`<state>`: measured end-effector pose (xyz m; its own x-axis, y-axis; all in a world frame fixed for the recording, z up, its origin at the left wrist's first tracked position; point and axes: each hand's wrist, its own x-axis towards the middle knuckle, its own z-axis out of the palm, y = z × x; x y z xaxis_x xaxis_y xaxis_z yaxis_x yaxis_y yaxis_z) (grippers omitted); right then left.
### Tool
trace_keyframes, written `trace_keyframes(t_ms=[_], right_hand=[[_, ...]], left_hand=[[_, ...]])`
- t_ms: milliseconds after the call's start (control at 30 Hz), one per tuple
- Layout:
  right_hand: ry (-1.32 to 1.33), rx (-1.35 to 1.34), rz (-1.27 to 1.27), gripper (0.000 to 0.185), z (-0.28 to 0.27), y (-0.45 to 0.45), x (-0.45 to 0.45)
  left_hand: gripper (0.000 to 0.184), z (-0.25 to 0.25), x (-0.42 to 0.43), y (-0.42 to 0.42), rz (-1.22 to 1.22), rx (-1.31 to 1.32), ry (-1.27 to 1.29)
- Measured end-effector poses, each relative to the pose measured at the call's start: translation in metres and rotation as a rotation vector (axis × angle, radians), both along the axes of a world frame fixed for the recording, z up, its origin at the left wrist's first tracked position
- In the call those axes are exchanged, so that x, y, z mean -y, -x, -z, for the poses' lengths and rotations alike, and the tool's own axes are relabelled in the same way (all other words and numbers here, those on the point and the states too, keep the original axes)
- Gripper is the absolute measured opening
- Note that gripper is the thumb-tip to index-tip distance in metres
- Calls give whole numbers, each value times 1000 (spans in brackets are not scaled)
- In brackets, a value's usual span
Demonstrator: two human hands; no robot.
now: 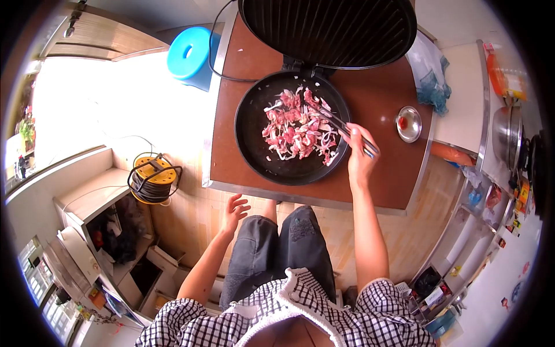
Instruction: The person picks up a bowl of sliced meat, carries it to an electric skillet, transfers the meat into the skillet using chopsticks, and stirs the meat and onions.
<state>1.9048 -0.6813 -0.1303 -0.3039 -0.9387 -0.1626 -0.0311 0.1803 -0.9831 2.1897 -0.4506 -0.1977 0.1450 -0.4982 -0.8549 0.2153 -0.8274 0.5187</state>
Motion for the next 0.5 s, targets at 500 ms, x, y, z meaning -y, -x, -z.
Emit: trace_keyframes(t_ms=[500], right_hand=[[-168,-55,-108,22,-9,13,-98]], left_hand=[[38,0,9,6,7,-38,12]])
